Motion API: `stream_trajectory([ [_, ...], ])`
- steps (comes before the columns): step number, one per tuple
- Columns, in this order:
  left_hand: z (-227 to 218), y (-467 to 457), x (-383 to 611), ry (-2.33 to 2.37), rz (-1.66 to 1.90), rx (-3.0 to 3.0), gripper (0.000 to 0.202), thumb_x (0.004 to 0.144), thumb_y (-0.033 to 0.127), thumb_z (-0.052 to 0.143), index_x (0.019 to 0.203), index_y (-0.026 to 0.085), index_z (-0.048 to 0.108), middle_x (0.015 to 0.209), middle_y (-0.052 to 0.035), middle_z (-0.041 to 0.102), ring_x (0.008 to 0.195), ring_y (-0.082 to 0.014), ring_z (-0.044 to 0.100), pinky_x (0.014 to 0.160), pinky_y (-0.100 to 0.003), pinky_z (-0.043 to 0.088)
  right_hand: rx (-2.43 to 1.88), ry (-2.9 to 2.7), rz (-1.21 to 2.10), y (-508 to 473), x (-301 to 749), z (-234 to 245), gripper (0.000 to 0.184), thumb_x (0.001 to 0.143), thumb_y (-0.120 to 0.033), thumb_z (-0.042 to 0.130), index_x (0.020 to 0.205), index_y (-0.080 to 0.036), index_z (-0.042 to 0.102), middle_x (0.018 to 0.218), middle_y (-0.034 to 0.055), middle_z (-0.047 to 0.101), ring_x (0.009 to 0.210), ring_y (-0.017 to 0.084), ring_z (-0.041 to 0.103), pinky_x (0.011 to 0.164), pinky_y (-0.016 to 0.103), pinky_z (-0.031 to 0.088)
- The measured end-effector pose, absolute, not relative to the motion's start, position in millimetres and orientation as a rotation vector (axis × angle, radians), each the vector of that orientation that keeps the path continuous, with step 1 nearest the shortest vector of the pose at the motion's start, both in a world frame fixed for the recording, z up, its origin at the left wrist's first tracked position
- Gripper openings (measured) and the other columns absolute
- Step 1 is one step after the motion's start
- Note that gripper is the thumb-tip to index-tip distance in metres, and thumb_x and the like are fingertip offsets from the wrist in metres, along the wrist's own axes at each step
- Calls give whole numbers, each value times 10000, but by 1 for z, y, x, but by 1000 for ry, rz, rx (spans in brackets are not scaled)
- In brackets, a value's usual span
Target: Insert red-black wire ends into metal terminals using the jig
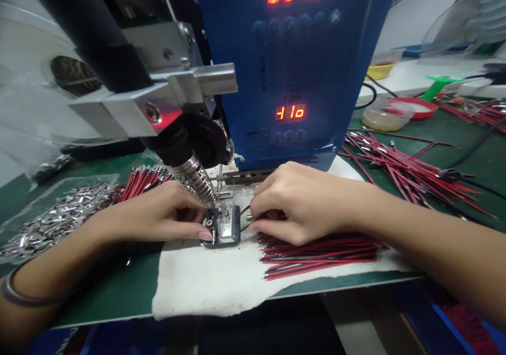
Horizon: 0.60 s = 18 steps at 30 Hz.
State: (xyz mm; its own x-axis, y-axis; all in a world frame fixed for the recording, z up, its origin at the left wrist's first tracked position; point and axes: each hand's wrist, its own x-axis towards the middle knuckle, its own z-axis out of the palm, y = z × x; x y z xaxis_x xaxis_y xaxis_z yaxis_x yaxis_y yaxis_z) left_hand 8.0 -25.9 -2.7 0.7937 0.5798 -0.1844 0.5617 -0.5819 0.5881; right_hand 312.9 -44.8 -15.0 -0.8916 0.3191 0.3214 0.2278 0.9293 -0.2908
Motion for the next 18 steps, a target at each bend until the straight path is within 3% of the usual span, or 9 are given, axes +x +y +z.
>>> stream_trajectory([
  [5,-3,-26,6,859,23,2321,645,961,690,774,629,166,596,549,41,519,513,-58,415,533,-245,263,-405,-2734,371,-43,312,-16,268,1091,-220,654,882,-136,800,746,10,655,645,82,525,639,245,374],
  [18,-1,-27,10,902,10,2304,674,939,741,739,612,170,594,552,21,547,512,-63,440,510,-233,284,-394,-2717,353,-45,313,-15,262,1069,-224,671,869,-125,807,740,1,657,636,82,522,629,258,374],
])
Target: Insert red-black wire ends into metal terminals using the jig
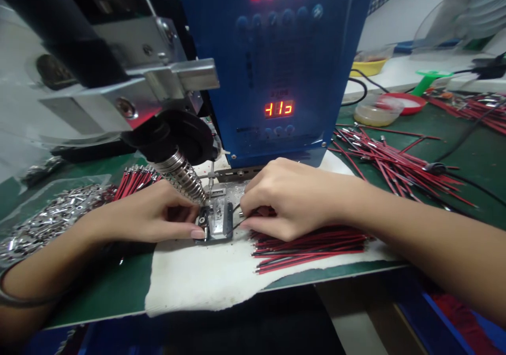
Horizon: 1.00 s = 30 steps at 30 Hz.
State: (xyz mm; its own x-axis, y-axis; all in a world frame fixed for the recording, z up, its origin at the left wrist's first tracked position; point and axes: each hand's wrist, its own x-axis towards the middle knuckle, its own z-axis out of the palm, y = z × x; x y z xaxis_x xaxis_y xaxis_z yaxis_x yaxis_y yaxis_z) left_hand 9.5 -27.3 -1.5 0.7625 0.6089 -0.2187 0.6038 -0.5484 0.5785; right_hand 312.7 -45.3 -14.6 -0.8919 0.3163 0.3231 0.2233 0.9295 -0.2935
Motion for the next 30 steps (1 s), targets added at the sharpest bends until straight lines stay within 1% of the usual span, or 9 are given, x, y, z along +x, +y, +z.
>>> stream_trajectory([
  [4,0,-29,9,917,-13,2312,669,944,732,722,612,171,567,550,30,523,504,-56,404,500,-229,270,-412,-2730,383,-45,312,-17,258,1073,-244,670,899,-127,821,771,9,693,659,87,557,651,258,385],
  [7,1,-29,9,950,-45,2303,656,932,732,738,631,170,586,563,28,537,518,-58,432,516,-224,285,-420,-2753,425,-45,311,-19,260,1082,-260,665,917,-133,821,795,10,709,678,85,564,661,253,380],
  [10,2,-30,11,972,-64,2316,664,926,749,736,634,172,584,560,28,517,525,-66,430,530,-236,283,-441,-2788,466,-45,309,-20,283,1104,-310,655,938,-143,813,808,8,716,673,82,548,659,251,364],
  [13,6,-31,13,991,-108,2336,657,943,743,703,635,176,584,545,31,490,513,-69,412,538,-252,275,-483,-2800,509,-43,307,-20,291,1119,-331,636,987,-157,828,864,22,754,715,90,595,697,251,377],
  [18,11,-33,15,1021,-154,2415,676,960,787,640,662,181,601,595,17,564,537,-78,448,566,-267,298,-553,-2802,569,-37,304,-21,295,1109,-366,644,988,-165,823,917,23,784,749,91,625,727,255,380],
  [23,13,-36,13,1105,-210,2498,614,977,780,611,788,204,710,675,8,649,587,-95,484,617,-280,315,-619,-2797,635,-37,303,-22,332,1101,-431,645,985,-174,820,916,7,784,769,87,639,735,246,396],
  [30,12,-38,13,1090,-163,2542,640,971,801,583,774,199,672,712,-3,656,639,-118,509,655,-300,316,-785,-2768,776,-35,300,-20,369,1048,-501,691,938,-178,829,853,-1,760,739,90,634,718,236,437],
])
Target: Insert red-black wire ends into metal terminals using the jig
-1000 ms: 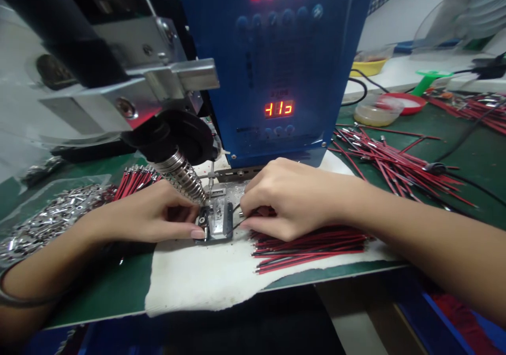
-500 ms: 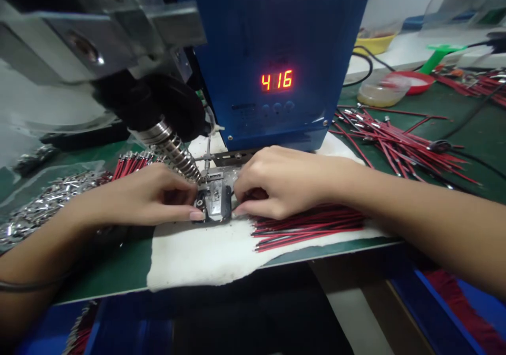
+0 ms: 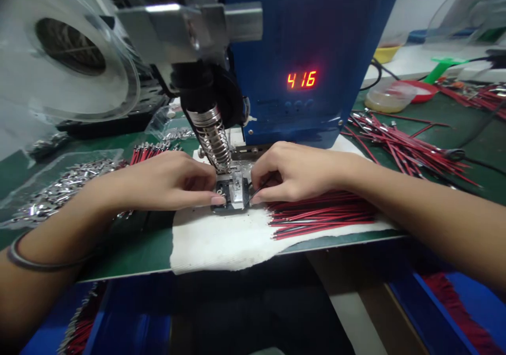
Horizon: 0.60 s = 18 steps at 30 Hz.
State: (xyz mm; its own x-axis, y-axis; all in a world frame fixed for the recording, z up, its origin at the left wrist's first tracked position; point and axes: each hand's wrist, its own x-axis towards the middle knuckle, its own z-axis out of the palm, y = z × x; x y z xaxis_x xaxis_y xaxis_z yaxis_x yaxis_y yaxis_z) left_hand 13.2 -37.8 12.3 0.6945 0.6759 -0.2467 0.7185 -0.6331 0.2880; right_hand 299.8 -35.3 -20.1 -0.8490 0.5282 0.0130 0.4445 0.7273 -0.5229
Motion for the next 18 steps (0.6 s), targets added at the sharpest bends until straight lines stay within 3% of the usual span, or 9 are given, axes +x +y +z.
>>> stream_trajectory([
  [18,11,-37,12,1069,-151,2521,650,944,813,611,746,194,640,665,6,612,603,-111,483,637,-292,311,-836,-2762,786,-37,299,-18,411,1036,-529,682,917,-165,830,823,14,746,708,98,600,700,256,426],
])
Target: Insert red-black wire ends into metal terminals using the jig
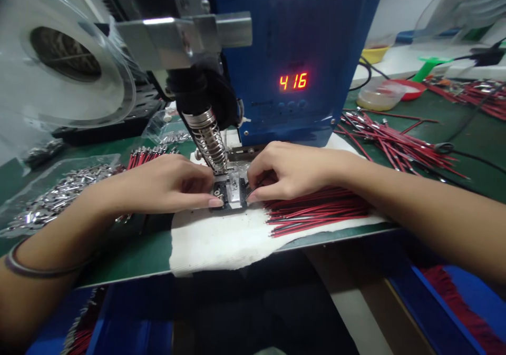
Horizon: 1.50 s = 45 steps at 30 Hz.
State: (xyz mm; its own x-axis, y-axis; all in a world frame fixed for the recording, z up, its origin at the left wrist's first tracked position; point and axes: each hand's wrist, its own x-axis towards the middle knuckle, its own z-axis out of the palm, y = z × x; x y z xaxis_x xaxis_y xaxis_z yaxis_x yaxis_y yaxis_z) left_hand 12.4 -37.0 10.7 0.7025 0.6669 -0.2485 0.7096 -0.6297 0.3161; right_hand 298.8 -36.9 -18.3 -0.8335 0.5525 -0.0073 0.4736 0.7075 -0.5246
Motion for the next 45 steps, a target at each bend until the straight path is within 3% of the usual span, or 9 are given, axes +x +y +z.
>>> stream_trajectory([
  [14,10,-33,12,1076,-180,2529,641,969,796,593,757,196,671,629,-12,590,590,-126,485,596,-295,315,-831,-2764,766,-38,300,-14,399,1043,-537,695,952,-180,847,826,-2,749,697,92,593,688,258,420],
  [22,7,-35,12,1130,-129,2607,770,988,869,533,803,150,738,614,-8,612,605,-94,400,658,-296,274,-902,-2769,718,-37,305,-13,476,1034,-593,685,968,-157,865,804,-4,756,660,60,567,624,240,385],
  [29,9,-38,13,1215,-178,2694,828,942,948,555,963,171,841,726,10,653,755,-126,557,772,-264,315,-976,-2762,646,-36,314,-16,594,1011,-763,671,926,-205,859,758,4,746,613,46,591,544,206,413],
  [33,10,-42,14,1275,-234,2744,727,934,894,664,994,194,854,732,1,667,821,-170,600,809,-274,340,-1051,-2772,554,-34,317,-17,652,989,-839,646,906,-223,843,786,-10,762,656,49,645,556,205,434],
  [37,11,-49,20,1364,-216,2671,594,921,767,795,950,175,842,669,6,578,930,-211,638,858,-267,374,-1093,-2757,538,-33,317,-18,692,961,-894,635,892,-231,822,824,-3,783,714,83,696,605,253,479],
  [45,11,-51,20,1324,-222,2706,598,998,761,686,1020,182,835,699,33,583,791,-143,576,744,-247,290,-1157,-2747,579,-35,315,-16,704,958,-900,631,969,-229,845,928,26,818,810,131,723,700,323,504],
])
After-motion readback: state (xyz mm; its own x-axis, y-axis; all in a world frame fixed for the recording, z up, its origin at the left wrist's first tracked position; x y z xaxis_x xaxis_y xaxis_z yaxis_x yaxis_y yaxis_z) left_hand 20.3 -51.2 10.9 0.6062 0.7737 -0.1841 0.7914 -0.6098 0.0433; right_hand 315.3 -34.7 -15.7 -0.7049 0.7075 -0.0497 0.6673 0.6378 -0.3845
